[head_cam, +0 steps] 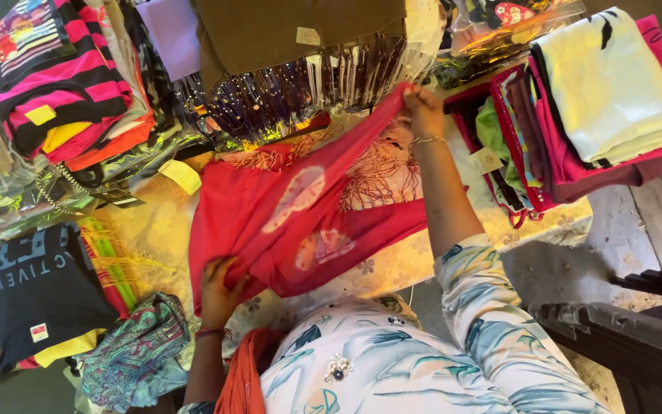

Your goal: The person folds several scarves on a table. They unfold and refold a cream scarf, then a brown scarf, and finally a red scarf, placing each folded item on a stack.

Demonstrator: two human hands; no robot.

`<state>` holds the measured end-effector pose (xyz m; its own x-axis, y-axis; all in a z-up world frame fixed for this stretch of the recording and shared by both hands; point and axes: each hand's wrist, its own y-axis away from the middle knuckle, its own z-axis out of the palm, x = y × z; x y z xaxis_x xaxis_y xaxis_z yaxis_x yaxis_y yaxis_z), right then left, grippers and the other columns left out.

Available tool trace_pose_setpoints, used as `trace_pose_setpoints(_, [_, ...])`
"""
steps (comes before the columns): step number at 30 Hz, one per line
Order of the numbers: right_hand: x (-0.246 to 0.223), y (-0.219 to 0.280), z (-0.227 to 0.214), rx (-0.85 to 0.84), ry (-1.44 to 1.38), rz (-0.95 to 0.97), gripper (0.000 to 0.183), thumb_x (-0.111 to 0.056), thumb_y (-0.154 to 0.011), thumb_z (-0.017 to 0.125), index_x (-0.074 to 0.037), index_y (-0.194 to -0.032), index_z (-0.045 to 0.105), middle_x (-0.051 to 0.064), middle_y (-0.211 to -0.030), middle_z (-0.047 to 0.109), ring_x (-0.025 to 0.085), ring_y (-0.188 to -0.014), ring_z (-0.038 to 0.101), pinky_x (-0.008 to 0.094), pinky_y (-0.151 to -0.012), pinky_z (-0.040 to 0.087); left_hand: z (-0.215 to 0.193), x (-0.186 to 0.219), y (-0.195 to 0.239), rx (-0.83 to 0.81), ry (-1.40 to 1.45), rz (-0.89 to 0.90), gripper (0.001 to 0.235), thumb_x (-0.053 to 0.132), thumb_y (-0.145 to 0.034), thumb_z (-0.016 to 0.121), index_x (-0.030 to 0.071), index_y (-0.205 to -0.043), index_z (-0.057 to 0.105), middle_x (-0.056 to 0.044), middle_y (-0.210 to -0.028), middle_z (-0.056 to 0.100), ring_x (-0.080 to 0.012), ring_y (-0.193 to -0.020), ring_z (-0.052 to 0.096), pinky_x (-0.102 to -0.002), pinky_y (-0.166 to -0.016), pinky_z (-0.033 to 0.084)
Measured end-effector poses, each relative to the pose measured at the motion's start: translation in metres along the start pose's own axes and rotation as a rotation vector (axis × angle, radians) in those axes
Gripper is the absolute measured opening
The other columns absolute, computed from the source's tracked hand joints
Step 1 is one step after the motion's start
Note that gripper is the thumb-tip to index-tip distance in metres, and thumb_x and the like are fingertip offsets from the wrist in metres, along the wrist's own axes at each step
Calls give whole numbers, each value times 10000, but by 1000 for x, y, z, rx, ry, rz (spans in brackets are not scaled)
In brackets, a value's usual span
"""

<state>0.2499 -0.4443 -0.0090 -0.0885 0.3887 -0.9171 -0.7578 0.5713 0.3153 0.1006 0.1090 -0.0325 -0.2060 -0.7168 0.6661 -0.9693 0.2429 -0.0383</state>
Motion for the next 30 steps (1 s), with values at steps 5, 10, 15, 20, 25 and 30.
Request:
trace_pose_setpoints(5, [-70, 38, 2, -57, 3, -63, 105, -125, -1009, 713, -191, -932, 686, -64, -783, 694, 67, -599, 633, 272, -615, 531, -7, -45, 5, -7, 86, -91, 249, 114, -899, 711, 41, -1135, 740, -159, -1033, 705, -310, -940, 692, -364, -858, 541])
trace_pose_setpoints(10, [-65, 66, -39, -41, -314, -39, 186, -29, -990, 659, -203, -979, 594, -34, -836, 671, 129, -708, 688, 353, -712, 600, -49, -39, 4, 196, 82, -40, 223, 83, -982, 656, 40, -1193, 715, -180, -1076, 706, -330, -959, 680, -393, -851, 532])
trace_pose_setpoints(15, [14, 102, -117, 135, -178, -159, 394, 58, -902, 584, -243, -1155, 604, -31, -865, 630, 82, -718, 618, 290, -638, 549, -67, -24, 8, 187, -167, 141, 244, 61, -983, 640, 76, -1211, 724, -171, -1115, 705, -372, -1053, 649, -462, -976, 502])
trace_pose_setpoints(20, [148, 101, -229, 104, 33, -78, 265, 63, -889, 697, -62, -1119, 737, 57, -894, 658, 127, -669, 584, 251, -574, 480, -49, -6, 19, 122, -491, 159, 295, 199, -916, 703, 140, -1204, 729, -100, -1192, 705, -342, -1116, 640, -509, -1059, 421])
trace_pose_setpoints(25, [151, 126, -229, 169, 358, -262, 399, 47, -857, 801, -45, -1236, 720, 53, -1155, 713, 115, -928, 663, 254, -784, 553, -2, 34, 6, 121, -435, 379, 381, 295, -906, 741, 93, -1227, 701, -117, -1255, 670, -347, -1105, 629, -506, -976, 438])
trace_pose_setpoints(30, [114, 145, -208, 134, 423, -162, 646, 59, -798, 786, -90, -1402, 612, 14, -1280, 692, 98, -919, 706, 253, -785, 594, 66, 85, -1, -120, -226, 592, 285, 231, -895, 709, 122, -1158, 715, -87, -1185, 690, -314, -1012, 655, -465, -909, 498])
